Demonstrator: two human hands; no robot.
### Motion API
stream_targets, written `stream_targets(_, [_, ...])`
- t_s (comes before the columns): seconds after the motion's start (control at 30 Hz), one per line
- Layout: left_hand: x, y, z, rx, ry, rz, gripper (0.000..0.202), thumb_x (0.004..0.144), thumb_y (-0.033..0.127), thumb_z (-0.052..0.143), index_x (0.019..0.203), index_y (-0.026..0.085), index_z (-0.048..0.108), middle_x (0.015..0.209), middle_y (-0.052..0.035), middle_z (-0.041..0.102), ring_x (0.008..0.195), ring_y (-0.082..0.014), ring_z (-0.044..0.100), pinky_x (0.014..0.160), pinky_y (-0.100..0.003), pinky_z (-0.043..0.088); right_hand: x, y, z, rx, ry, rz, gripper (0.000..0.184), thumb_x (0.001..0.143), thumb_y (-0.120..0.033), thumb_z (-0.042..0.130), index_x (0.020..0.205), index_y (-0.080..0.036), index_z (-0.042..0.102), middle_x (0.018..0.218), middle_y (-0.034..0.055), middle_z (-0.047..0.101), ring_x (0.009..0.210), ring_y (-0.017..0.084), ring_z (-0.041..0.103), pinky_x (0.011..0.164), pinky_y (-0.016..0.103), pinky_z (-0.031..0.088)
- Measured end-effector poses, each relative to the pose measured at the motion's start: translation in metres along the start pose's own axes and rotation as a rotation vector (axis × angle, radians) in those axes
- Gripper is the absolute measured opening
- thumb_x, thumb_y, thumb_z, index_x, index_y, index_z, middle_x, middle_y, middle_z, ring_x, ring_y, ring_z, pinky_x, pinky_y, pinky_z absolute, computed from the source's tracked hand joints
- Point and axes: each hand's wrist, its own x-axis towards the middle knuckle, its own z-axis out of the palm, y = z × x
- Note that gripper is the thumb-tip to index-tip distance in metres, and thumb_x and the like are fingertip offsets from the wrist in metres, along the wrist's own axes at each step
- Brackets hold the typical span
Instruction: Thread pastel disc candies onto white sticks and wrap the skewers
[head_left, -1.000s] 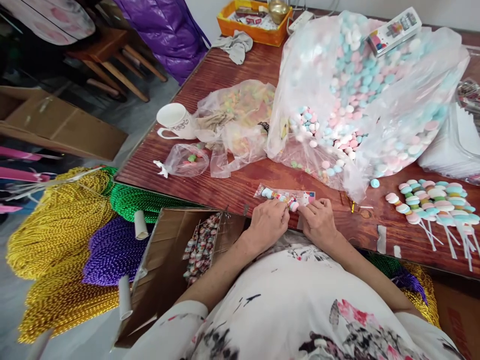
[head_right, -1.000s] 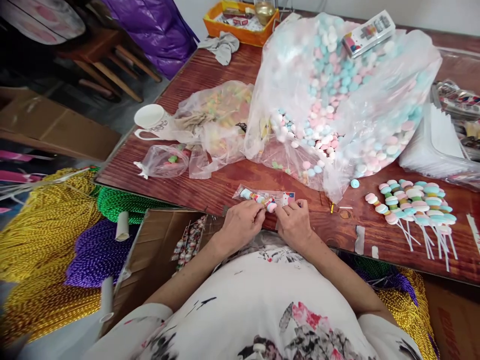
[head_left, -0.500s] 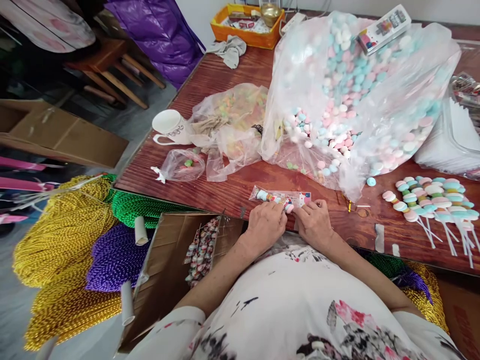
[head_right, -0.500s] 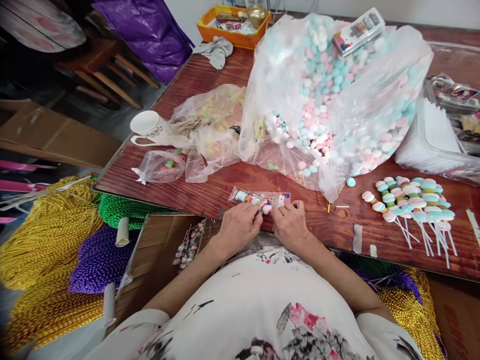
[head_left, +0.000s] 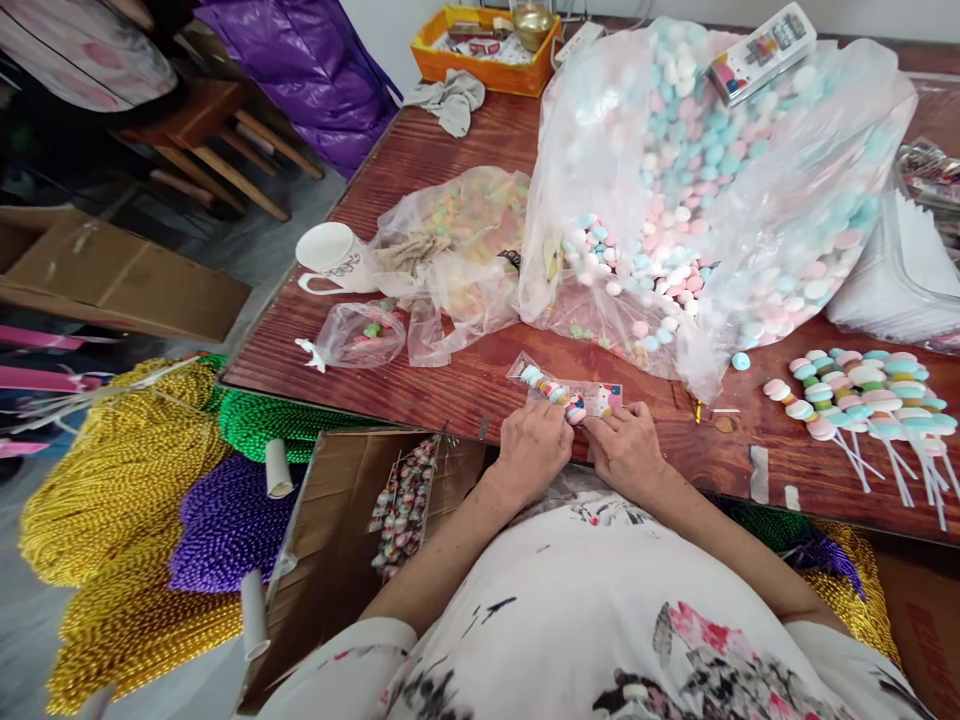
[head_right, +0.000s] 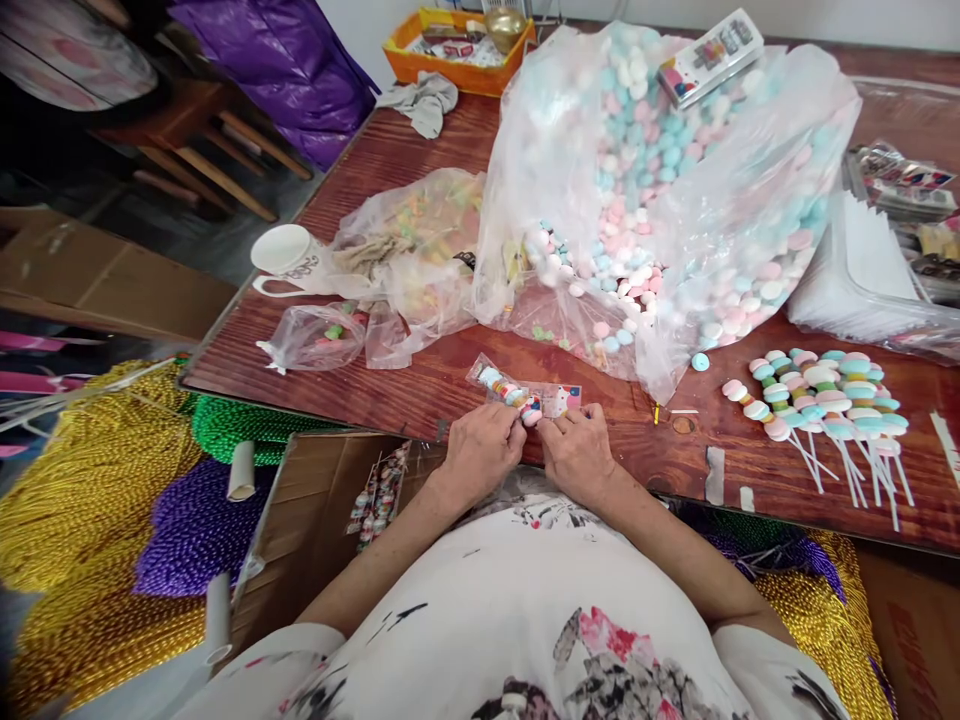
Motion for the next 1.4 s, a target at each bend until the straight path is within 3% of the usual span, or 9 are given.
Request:
stream_targets(0.33, [0.000, 0.007, -0.014, -0.251, 0.136, 0.108, 0.018, 0.083, 0.015, 0.046, 0.067, 0.019, 0.051, 0.069, -0.0037, 0.061, 0.066, -0.0162, 0.054, 0.062, -0.029, 0.040, 0.002, -0.006, 0.003, 0.091, 0.078, 0.008, 0.021, 0.085, -0.013, 0.047, 0.069, -0.017, 0.061, 0.057, 0.0010, 0.061, 0.055, 0.013, 0.049, 0.060, 0.029, 0.030])
stream_targets(0.57, [-0.007, 0.013, -0.010, -0.571, 0.147, 0.127, 0.018, 0.088, 0.015, 0.044, 0.075, 0.018, 0.056, 0.069, -0.0015, 0.060, 0.063, -0.0122, 0.054, 0.063, -0.025, 0.046, 0.000, 0.003, 0.007, 0.214, 0.110, 0.000, 0.029, 0.089, -0.013, 0.044, 0.106, -0.015, 0.067, 0.066, 0.0027, 0.067, 0.062, 0.014, 0.055, 0.064, 0.028, 0.037])
stream_targets(0.7, [-0.001, -0.009, -0.029, -0.413, 0.193, 0.239, 0.019, 0.087, 0.022, 0.055, 0.105, 0.019, 0.060, 0.101, -0.0081, 0.067, 0.100, -0.0210, 0.060, 0.092, -0.037, 0.047, 0.000, 0.008, -0.001, 0.223, 0.087, -0.009, 0.027, 0.091, -0.015, 0.046, 0.109, -0.015, 0.066, 0.071, 0.0045, 0.067, 0.066, 0.016, 0.055, 0.068, 0.030, 0.040])
stream_targets(0.77, [0.008, -0.023, -0.037, -0.214, 0.159, 0.268, 0.040, 0.082, 0.027, 0.062, 0.120, 0.018, 0.055, 0.130, -0.0148, 0.056, 0.132, -0.0329, 0.041, 0.107, -0.052, 0.033, 0.002, 0.010, -0.007, 0.240, 0.092, -0.040, 0.029, 0.089, -0.012, 0.046, 0.111, -0.013, 0.065, 0.078, 0.0077, 0.068, 0.073, 0.018, 0.056, 0.071, 0.032, 0.043])
stream_targets(0.87, [0.026, -0.038, -0.036, -0.056, 0.054, 0.337, 0.048, 0.078, 0.024, 0.063, 0.125, 0.018, 0.053, 0.146, -0.0164, 0.043, 0.144, -0.0378, 0.020, 0.112, -0.061, 0.016, 0.006, 0.010, -0.018, 0.327, 0.133, -0.144, 0.042, 0.081, -0.004, 0.042, 0.117, -0.013, 0.062, 0.089, 0.0101, 0.069, 0.081, 0.019, 0.057, 0.074, 0.035, 0.046])
stream_targets(0.93, [0.036, -0.043, -0.030, -0.044, -0.010, 0.438, 0.036, 0.076, 0.018, 0.058, 0.112, 0.019, 0.058, 0.131, -0.0137, 0.057, 0.138, -0.0332, 0.035, 0.113, -0.058, 0.015, 0.009, 0.009, -0.026, 0.377, 0.161, -0.221, 0.051, 0.077, -0.001, 0.040, 0.121, -0.016, 0.060, 0.093, 0.0093, 0.070, 0.083, 0.019, 0.058, 0.075, 0.036, 0.047])
stream_targets(1.03, [0.045, -0.044, -0.025, -0.060, -0.037, 0.485, 0.016, 0.076, 0.018, 0.053, 0.090, 0.019, 0.061, 0.092, -0.0076, 0.067, 0.101, -0.0235, 0.060, 0.104, -0.046, 0.034, 0.009, 0.008, -0.034, 0.374, 0.201, -0.233, 0.054, 0.076, 0.000, 0.039, 0.123, -0.018, 0.057, 0.092, 0.0078, 0.070, 0.082, 0.019, 0.060, 0.074, 0.036, 0.047])
stream_targets(1.17, [0.040, -0.037, -0.029, -0.060, 0.080, 0.390, 0.008, 0.080, 0.021, 0.050, 0.079, 0.018, 0.057, 0.074, -0.0056, 0.062, 0.070, -0.0193, 0.057, 0.069, -0.032, 0.041, 0.007, 0.010, -0.039, 0.259, 0.224, -0.207, 0.048, 0.076, -0.001, 0.040, 0.120, -0.015, 0.055, 0.078, 0.0051, 0.067, 0.067, 0.017, 0.057, 0.064, 0.031, 0.041])
stream_targets(1.4, [0.029, -0.020, -0.024, -0.062, 0.148, 0.311, 0.010, 0.082, 0.023, 0.050, 0.074, 0.019, 0.054, 0.068, -0.0045, 0.059, 0.069, -0.0194, 0.057, 0.066, -0.032, 0.038, 0.017, 0.002, -0.040, 0.080, 0.137, -0.206, 0.028, 0.079, -0.005, 0.043, 0.099, -0.014, 0.060, 0.064, 0.0008, 0.061, 0.058, 0.014, 0.051, 0.060, 0.031, 0.031])
